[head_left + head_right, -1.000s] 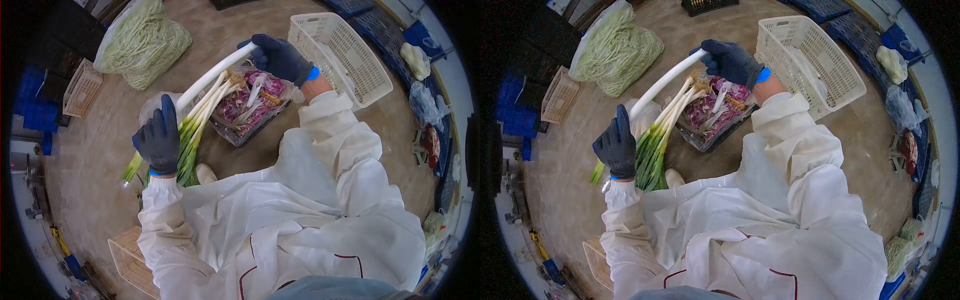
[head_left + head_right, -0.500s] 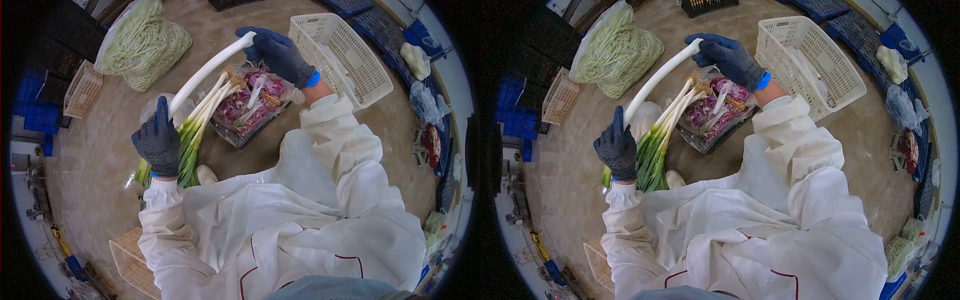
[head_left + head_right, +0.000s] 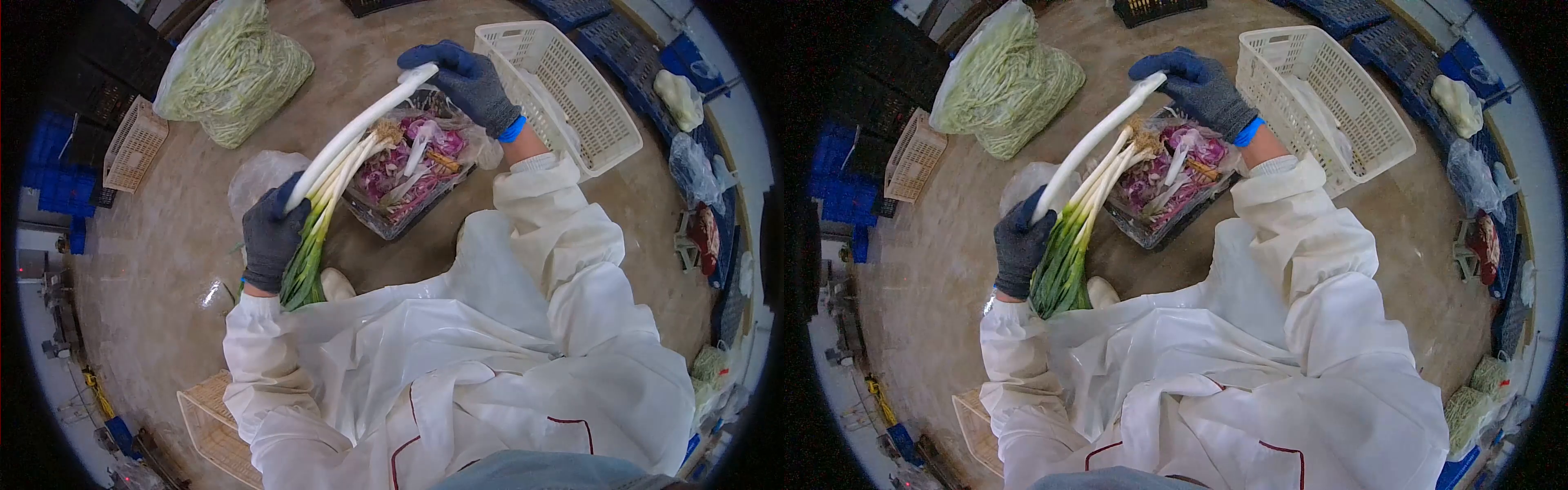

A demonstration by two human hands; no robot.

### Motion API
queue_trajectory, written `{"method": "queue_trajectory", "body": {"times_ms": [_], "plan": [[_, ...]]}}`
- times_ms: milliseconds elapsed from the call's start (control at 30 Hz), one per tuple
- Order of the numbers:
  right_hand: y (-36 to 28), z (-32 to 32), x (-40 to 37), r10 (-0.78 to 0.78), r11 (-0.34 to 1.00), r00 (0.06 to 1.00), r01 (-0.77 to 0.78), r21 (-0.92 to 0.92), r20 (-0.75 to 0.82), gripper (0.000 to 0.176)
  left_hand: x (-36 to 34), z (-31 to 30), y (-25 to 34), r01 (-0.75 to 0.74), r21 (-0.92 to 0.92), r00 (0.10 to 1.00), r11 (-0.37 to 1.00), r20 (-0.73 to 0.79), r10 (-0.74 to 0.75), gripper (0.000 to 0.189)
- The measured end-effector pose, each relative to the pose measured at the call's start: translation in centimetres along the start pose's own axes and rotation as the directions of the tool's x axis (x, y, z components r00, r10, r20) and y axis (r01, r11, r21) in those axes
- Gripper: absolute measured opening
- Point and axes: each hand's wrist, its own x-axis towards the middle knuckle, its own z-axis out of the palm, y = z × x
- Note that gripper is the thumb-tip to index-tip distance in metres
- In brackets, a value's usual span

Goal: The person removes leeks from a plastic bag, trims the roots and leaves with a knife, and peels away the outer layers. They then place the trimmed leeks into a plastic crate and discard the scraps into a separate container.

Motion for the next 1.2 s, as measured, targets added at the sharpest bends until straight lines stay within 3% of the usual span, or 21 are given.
{"method": "queue_trajectory", "body": {"times_ms": [33,100,200,233,267,333,367,400,467,500,633,700,733,767,800,900,933,967,1033,1100,1200], "plan": [[0.0,-0.1,0.0,0.026,0.996,0.995,-0.017,0.092,-0.095,0.028,-0.5,0.2,-0.8,0.171,-0.203,0.984,0.964,0.093,-0.155,0.042],[0.0,-0.3,0.0,0.101,0.962,0.956,-0.024,0.274,-0.274,0.025,-0.9,0.4,-2.5,0.25,-0.227,0.961,0.941,0.178,-0.212,0.042],[1.2,-3.0,0.3,0.133,0.948,0.893,0.011,0.317,-0.43,0.025,-0.9,0.2,-2.8,0.323,-0.194,0.935,0.926,0.219,-0.28,0.042],[1.9,-3.9,-0.3,0.238,0.931,0.905,-0.109,0.349,-0.352,0.026,-0.8,0.0,-2.8,0.34,-0.172,0.929,0.925,0.214,-0.302,0.043],[2.9,-4.2,-0.9,0.324,0.933,0.932,-0.287,0.218,-0.162,0.026,-0.8,-0.1,-2.6,0.336,-0.176,0.932,0.925,0.205,-0.3,0.042],[4.2,-3.5,-2.0,0.534,0.845,0.827,-0.515,-0.145,0.176,0.027,-0.5,-0.1,-2.3,0.327,-0.185,0.938,0.927,0.186,-0.294,0.042],[4.6,-2.5,-2.4,0.387,0.892,0.876,-0.275,-0.36,0.29,0.028,-0.3,-0.1,-2.4,0.292,-0.186,0.949,0.938,0.177,-0.26,0.041],[4.9,-1.9,-2.6,0.459,0.888,0.854,-0.447,-0.105,0.244,0.028,-0.2,0.1,-2.6,0.256,-0.187,0.959,0.949,0.17,-0.225,0.041],[0.4,1.0,-0.9,0.609,0.648,0.761,-0.639,0.413,0.223,0.029,0.0,0.4,-2.5,0.251,-0.202,0.958,0.947,0.19,-0.213,0.04],[-0.1,1.6,-0.4,0.559,0.688,0.806,-0.582,0.435,0.194,0.034,0.1,0.5,-2.1,0.278,-0.213,0.948,0.937,0.217,-0.233,0.04],[-0.8,1.9,0.0,0.455,0.867,0.887,-0.46,0.191,0.073,0.036,0.5,0.4,-1.7,0.479,-0.238,0.854,0.845,0.348,-0.386,0.04],[-0.1,2.1,-0.2,0.463,0.876,0.886,-0.46,0.145,0.013,0.032,0.4,0.4,-2.1,0.345,-0.147,0.917,0.927,0.262,-0.3,0.041],[0.6,2.0,-0.2,0.24,0.946,0.97,-0.243,-0.214,-0.039,0.029,0.3,0.5,-2.3,0.277,-0.097,0.942,0.956,0.222,-0.25,0.041],[1.4,1.9,-0.2,0.002,0.837,1.0,-0.003,-0.548,-0.003,0.026,0.2,0.6,-2.4,0.245,-0.088,0.955,0.966,0.196,-0.224,0.041],[2.2,1.7,-0.3,-0.207,0.569,0.972,0.216,-0.794,0.116,0.023,0.1,0.8,-2.5,0.215,-0.078,0.965,0.974,0.171,-0.199,0.042],[1.6,3.0,0.3,-0.139,0.442,0.99,0.06,-0.895,-0.002,0.014,-0.1,1.3,-1.5,0.307,-0.241,0.946,0.921,0.186,-0.266,0.04],[2.0,3.5,0.6,0.0,0.73,0.973,-0.158,-0.665,-0.231,0.017,0.0,1.4,-0.8,0.363,-0.318,0.928,0.876,0.211,-0.308,0.039],[2.6,4.0,1.0,0.206,0.889,0.9,-0.336,-0.311,-0.384,0.023,0.1,1.3,-0.2,0.411,-0.361,0.907,0.837,0.252,-0.337,0.037],[2.0,4.1,1.7,0.626,0.776,0.691,-0.507,0.375,-0.361,0.037,0.3,0.9,0.6,0.503,-0.439,0.861,0.744,0.333,-0.385,0.034],[9.3,1.9,0.3,0.279,0.868,0.864,-0.414,-0.275,-0.42,0.035,0.3,0.4,0.4,0.548,-0.474,0.831,0.689,0.403,-0.384,0.033],[8.8,-1.1,-0.3,0.07,0.56,0.969,-0.235,-0.795,-0.237,0.032,0.4,-0.6,0.5,0.573,-0.519,0.818,0.634,0.414,-0.4,0.033]]}}
